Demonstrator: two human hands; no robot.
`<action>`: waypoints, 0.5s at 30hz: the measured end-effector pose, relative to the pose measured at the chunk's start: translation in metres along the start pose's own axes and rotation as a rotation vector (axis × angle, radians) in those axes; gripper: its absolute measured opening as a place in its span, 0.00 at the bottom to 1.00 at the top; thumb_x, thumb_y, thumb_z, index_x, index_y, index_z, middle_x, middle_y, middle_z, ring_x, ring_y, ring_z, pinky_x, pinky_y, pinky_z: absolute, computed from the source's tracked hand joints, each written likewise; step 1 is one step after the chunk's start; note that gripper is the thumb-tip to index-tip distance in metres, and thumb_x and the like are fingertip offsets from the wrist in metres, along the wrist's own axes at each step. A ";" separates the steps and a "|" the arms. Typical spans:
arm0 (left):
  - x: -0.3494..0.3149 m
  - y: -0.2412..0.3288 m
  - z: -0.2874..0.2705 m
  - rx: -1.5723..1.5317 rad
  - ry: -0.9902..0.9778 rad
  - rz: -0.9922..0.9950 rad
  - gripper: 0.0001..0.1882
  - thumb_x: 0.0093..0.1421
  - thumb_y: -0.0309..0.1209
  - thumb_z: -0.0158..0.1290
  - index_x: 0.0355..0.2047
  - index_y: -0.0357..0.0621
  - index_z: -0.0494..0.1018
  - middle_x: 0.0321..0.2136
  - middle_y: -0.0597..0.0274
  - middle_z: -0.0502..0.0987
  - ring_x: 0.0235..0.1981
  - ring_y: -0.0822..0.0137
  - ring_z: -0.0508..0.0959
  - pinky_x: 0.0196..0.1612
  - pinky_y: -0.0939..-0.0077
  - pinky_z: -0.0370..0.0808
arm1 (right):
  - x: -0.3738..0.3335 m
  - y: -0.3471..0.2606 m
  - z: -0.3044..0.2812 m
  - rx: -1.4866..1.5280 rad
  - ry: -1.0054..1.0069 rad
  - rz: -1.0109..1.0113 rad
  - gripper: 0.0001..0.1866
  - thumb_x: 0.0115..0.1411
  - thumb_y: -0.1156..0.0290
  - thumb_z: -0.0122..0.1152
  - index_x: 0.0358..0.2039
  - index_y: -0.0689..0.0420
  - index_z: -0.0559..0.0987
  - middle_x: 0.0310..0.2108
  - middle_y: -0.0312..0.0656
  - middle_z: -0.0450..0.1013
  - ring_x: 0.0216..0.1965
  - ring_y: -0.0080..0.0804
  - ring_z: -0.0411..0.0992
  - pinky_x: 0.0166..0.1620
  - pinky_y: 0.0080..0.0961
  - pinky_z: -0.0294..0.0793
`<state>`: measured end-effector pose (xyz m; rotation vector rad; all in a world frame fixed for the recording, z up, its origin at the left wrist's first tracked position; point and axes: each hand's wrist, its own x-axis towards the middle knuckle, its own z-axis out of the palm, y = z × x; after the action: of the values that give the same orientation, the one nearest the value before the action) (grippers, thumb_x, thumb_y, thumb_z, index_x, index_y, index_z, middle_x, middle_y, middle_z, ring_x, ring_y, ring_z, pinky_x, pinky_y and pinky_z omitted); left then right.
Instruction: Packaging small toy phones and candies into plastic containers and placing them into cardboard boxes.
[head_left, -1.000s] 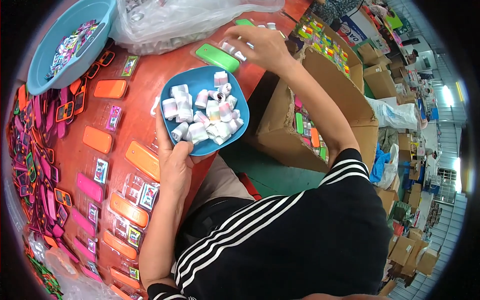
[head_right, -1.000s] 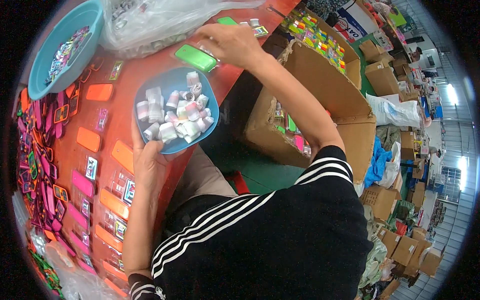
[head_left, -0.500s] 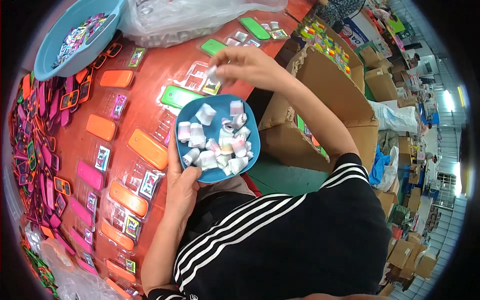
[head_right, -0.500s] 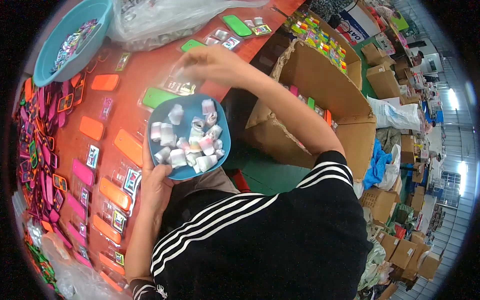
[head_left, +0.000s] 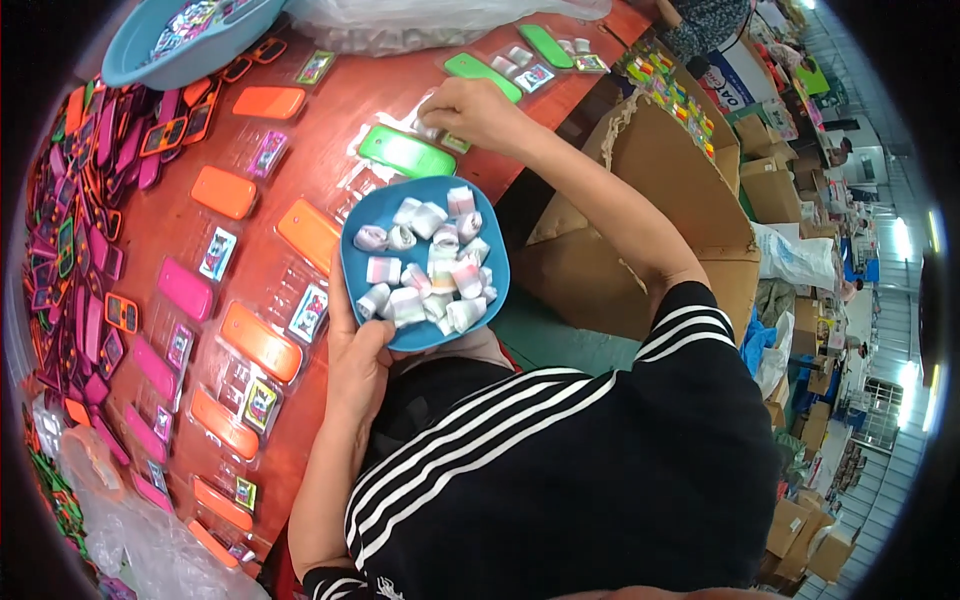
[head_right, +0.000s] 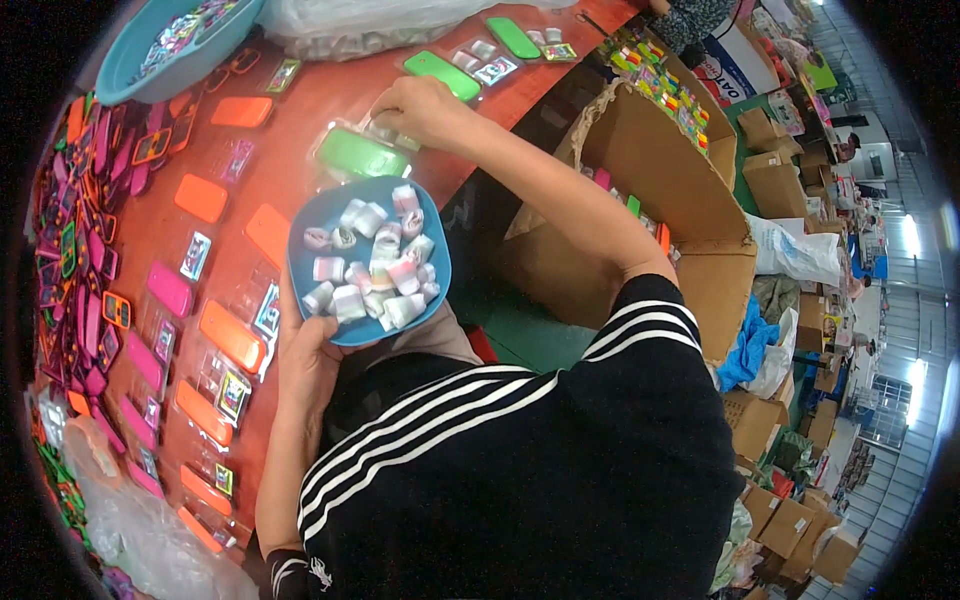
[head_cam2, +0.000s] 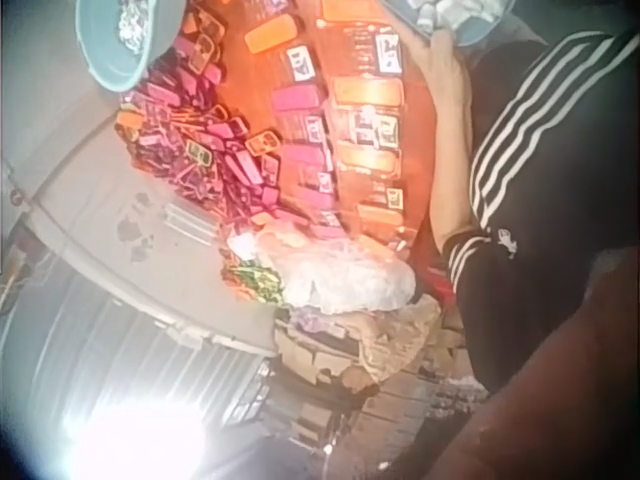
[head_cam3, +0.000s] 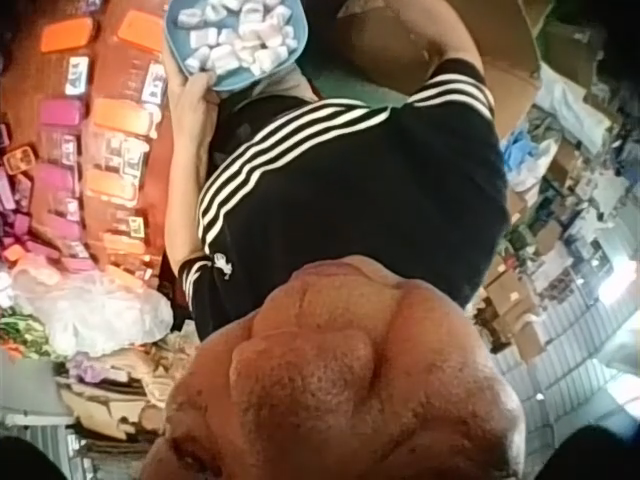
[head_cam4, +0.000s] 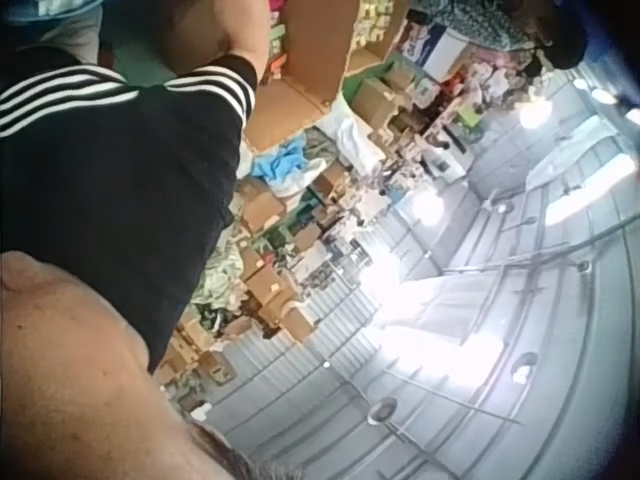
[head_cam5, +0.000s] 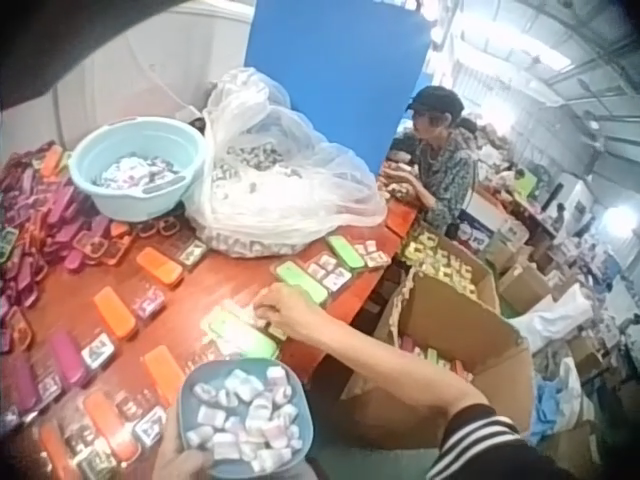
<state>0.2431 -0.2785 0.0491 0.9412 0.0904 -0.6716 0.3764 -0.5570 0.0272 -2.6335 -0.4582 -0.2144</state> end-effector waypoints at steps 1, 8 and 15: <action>-0.001 0.003 0.003 0.017 0.001 -0.018 0.47 0.43 0.16 0.37 0.65 0.55 0.38 0.59 0.53 0.54 0.53 0.58 0.67 0.46 0.68 0.75 | -0.003 0.004 -0.001 -0.011 0.020 -0.063 0.10 0.54 0.67 0.55 0.36 0.54 0.79 0.28 0.41 0.74 0.31 0.38 0.71 0.35 0.30 0.70; -0.004 0.003 -0.004 0.027 0.033 0.056 0.45 0.46 0.20 0.40 0.64 0.59 0.39 0.56 0.49 0.59 0.50 0.51 0.70 0.40 0.55 0.78 | -0.033 -0.085 -0.048 0.070 -0.186 -0.182 0.09 0.51 0.71 0.60 0.35 0.55 0.78 0.35 0.41 0.71 0.36 0.34 0.71 0.34 0.28 0.73; -0.009 0.005 -0.001 -0.004 0.036 0.106 0.45 0.45 0.20 0.40 0.64 0.56 0.39 0.55 0.49 0.61 0.48 0.53 0.73 0.36 0.59 0.81 | -0.057 -0.100 -0.043 -0.269 -0.014 -0.339 0.09 0.48 0.72 0.60 0.32 0.56 0.73 0.36 0.40 0.70 0.37 0.38 0.71 0.33 0.32 0.73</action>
<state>0.2392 -0.2715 0.0555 0.9478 0.0727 -0.5563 0.2846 -0.5090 0.0935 -2.8004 -0.9404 -0.3881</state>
